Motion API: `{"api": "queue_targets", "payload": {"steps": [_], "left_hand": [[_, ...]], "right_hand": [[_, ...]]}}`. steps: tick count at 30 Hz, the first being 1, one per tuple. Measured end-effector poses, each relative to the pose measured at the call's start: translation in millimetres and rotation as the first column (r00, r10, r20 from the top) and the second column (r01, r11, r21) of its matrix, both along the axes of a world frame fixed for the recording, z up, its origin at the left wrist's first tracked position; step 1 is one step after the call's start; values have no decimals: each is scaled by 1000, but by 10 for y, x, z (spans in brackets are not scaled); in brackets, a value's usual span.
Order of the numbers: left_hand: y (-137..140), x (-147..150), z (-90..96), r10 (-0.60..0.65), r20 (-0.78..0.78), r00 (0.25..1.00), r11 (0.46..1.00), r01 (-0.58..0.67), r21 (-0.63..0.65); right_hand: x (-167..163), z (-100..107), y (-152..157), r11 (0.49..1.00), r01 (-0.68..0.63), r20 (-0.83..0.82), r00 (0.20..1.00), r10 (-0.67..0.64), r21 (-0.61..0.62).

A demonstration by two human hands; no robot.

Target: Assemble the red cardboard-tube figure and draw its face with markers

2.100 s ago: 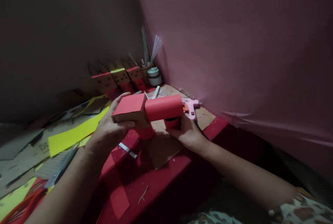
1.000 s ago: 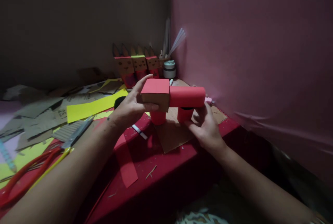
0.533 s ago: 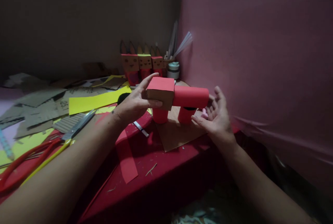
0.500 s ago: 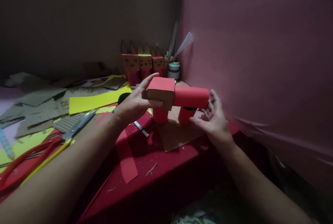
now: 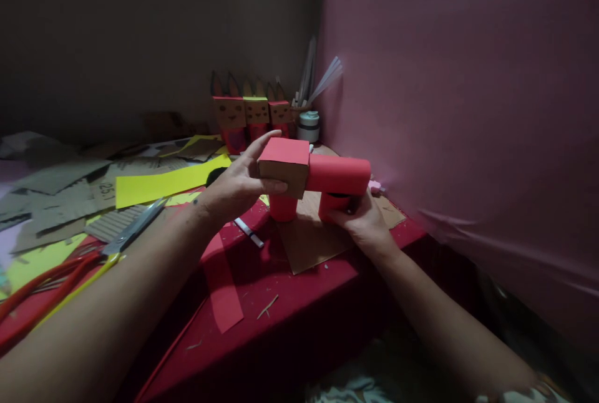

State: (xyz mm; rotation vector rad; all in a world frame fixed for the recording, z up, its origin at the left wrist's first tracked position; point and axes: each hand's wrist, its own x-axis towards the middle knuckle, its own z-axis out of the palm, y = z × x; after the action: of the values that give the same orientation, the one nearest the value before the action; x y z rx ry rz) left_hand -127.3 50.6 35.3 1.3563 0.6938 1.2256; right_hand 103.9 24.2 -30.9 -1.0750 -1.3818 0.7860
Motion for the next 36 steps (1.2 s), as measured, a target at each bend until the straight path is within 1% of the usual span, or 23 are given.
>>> {"api": "queue_targets", "payload": {"steps": [3, 7, 13, 16, 18, 20, 22, 24, 27, 32, 34, 36], "left_hand": [[-2, 7, -6, 5, -5, 1000, 1000, -5, 9], [-10, 18, -6, 30, -18, 999, 999, -30, 24], [-17, 11, 15, 47, -56, 997, 999, -46, 28], [-25, -7, 14, 61, -74, 995, 998, -58, 33], [-27, -21, 8, 68, -71, 995, 997, -65, 38], [-27, -29, 3, 67, -66, 996, 997, -65, 35], [-29, -26, 6, 74, -60, 995, 997, -73, 21], [-35, -15, 18, 94, -57, 994, 995, -94, -10], [-49, 0, 36, 113, -40, 993, 992, -115, -45], [-59, -4, 36, 114, -25, 993, 993, -114, -30], [-60, -2, 37, 117, -33, 993, 993, -118, -28], [-61, 7, 44, 118, -31, 993, 992, -119, -29]], "right_hand": [[-6, 8, -3, 1000, -5, -27, 1000, 5, 12], [-21, 12, 11, 998, -42, -30, 999, 44, 42], [-25, -38, 28, 997, -81, -51, 995, 81, 13], [-34, -3, 19, 994, -108, -97, 989, 108, 7], [-47, 60, 10, 990, -142, -202, 969, 140, 7], [-58, 138, 1, 979, -202, -324, 926, 193, 8], [-61, 204, -7, 968, -250, -386, 893, 233, 7], [-57, 237, -10, 964, -264, -395, 885, 246, 7], [-45, 228, -1, 969, -244, -415, 879, 235, 32], [-41, 172, 28, 957, -281, -516, 811, 274, 66], [-46, 171, 23, 957, -282, -537, 799, 270, 62], [-52, 183, 6, 958, -282, -533, 803, 267, 55]]}}
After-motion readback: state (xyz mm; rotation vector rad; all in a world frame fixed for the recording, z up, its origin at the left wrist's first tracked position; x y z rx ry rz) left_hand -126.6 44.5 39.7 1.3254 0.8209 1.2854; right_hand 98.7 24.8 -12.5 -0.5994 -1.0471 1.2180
